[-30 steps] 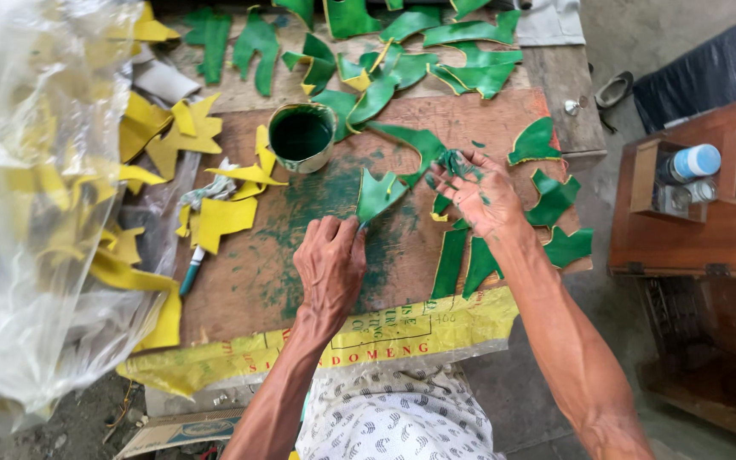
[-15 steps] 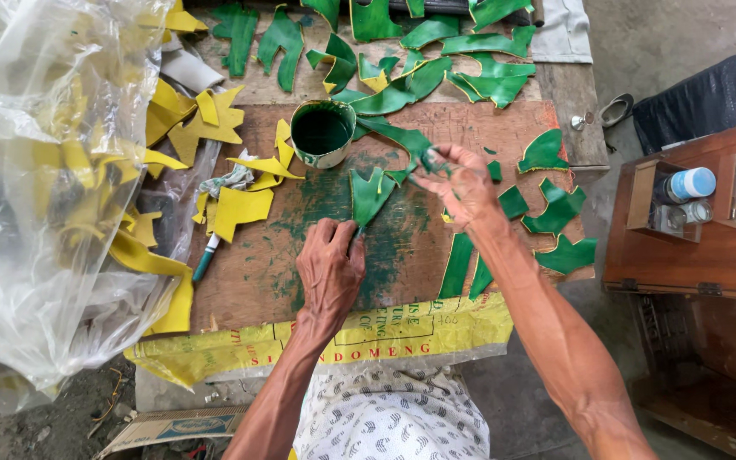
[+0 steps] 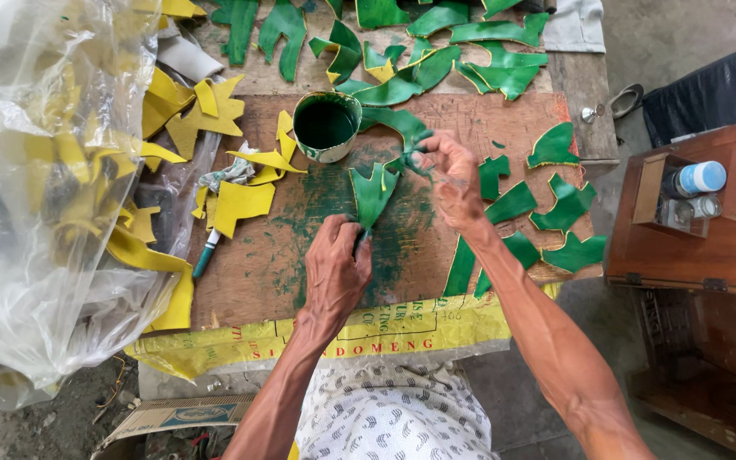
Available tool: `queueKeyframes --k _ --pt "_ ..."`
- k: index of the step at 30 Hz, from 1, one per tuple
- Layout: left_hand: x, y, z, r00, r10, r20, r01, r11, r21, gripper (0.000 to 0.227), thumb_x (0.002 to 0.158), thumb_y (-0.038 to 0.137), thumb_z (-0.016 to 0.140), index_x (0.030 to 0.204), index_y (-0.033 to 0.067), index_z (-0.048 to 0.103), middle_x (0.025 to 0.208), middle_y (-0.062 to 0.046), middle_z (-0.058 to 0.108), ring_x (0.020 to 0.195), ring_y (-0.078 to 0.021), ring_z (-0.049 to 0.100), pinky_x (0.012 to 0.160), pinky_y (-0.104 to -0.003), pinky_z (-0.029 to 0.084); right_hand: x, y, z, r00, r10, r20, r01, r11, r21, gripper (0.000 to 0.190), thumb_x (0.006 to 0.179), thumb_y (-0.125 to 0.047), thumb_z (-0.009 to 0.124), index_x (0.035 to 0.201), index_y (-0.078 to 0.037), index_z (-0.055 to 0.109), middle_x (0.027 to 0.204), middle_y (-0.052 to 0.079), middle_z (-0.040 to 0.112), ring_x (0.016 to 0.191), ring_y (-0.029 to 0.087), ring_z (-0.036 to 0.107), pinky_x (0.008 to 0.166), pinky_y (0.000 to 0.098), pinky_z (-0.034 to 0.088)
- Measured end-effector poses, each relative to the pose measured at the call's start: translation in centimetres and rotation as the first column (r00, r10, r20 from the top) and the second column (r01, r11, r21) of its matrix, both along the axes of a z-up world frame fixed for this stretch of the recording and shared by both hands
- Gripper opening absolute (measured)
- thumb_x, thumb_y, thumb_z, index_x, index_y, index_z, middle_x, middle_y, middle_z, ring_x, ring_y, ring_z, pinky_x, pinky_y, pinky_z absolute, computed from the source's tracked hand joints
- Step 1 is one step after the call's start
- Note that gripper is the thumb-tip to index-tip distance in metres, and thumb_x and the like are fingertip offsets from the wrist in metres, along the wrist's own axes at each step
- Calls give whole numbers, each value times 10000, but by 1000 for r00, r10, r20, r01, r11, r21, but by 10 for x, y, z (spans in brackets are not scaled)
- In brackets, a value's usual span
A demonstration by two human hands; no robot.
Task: The person paints yellow foam cutouts green using a small brush. They repeatedly dip the brush into a paint can, apply paint to each piece, and place the finished pieces on the table. The person handles the pieces one at a time, turning them over as needed to cover all surfaces.
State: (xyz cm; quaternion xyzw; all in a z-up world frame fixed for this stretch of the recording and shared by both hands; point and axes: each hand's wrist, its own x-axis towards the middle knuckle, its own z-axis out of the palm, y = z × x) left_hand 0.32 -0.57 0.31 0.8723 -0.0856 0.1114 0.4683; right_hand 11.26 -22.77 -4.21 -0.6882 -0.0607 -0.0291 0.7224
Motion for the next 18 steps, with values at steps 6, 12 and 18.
queueKeyframes --k 6,12,18 --pt "-5 6 0 997 16 -79 -15 1000 1 134 886 31 689 989 -31 629 1043 -168 623 873 -335 663 723 -426 542 5 -3 3 998 58 32 -47 963 -265 155 933 -93 753 976 24 661 1163 21 513 1039 102 551 906 246 488" --pt "-37 36 3 995 86 -44 -85 996 12 100 862 30 703 928 -29 657 1048 -166 649 862 -299 684 691 -389 558 -4 1 0 994 2 107 20 979 -202 140 954 -62 733 1000 37 645 1143 22 519 939 91 570 809 238 495" --pt "-47 43 8 990 117 -73 -119 993 -21 119 846 29 727 939 -20 671 1016 -157 663 849 -295 689 691 -386 558 -7 3 -9 999 -33 33 41 962 -272 146 959 -73 745 1000 33 655 1131 29 529 877 81 557 752 232 498"
